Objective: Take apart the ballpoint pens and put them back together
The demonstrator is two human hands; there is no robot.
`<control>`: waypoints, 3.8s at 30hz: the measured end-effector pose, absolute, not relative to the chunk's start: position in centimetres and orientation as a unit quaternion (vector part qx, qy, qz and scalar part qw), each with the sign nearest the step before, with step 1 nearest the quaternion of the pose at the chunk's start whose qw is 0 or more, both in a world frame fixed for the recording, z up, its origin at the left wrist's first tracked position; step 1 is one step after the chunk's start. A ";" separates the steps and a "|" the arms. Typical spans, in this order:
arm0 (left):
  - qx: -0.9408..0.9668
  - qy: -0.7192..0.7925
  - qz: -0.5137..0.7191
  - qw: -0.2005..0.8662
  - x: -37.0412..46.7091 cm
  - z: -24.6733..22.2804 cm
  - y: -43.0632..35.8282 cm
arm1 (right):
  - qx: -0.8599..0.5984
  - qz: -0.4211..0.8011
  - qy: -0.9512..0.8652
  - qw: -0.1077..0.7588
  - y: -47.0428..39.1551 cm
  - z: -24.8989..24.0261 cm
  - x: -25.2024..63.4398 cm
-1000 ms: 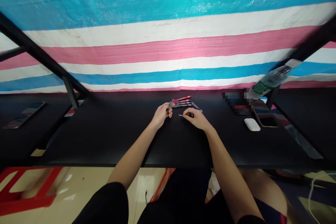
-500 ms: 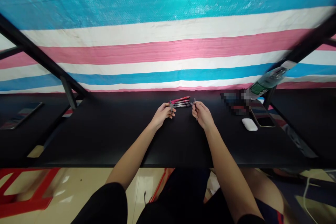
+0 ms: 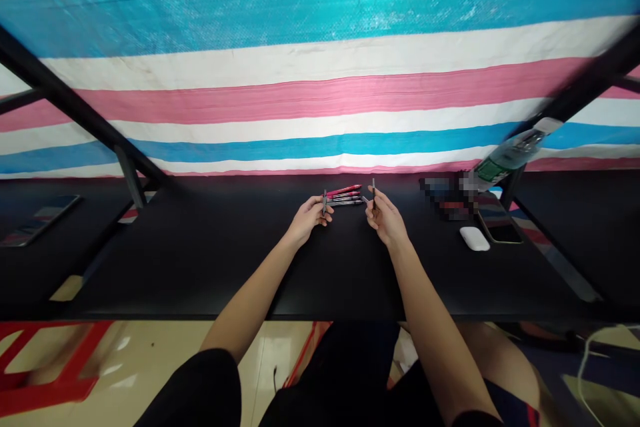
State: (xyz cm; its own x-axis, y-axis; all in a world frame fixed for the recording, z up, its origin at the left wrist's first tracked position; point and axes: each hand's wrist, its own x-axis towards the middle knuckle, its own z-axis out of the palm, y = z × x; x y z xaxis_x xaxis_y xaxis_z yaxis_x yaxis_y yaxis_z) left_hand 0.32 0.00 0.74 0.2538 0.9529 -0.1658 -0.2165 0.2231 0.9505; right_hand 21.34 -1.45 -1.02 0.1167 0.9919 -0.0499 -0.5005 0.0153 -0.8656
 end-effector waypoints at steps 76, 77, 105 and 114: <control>0.456 0.397 0.482 0.634 0.3 0.2 0.3 | -0.376 0.583 -0.394 0.604 -1.8 -0.7 21.0; 0.462 0.398 0.481 0.631 0.3 0.2 0.3 | -0.375 0.584 -0.400 0.599 -1.8 -0.7 21.0; 0.455 0.426 0.495 0.606 0.2 0.5 0.3 | -0.689 0.023 -0.560 0.460 -1.0 -3.4 22.3; 0.449 0.426 0.497 0.608 0.0 0.3 0.4 | -0.729 0.016 -0.554 0.401 -1.1 -4.5 22.4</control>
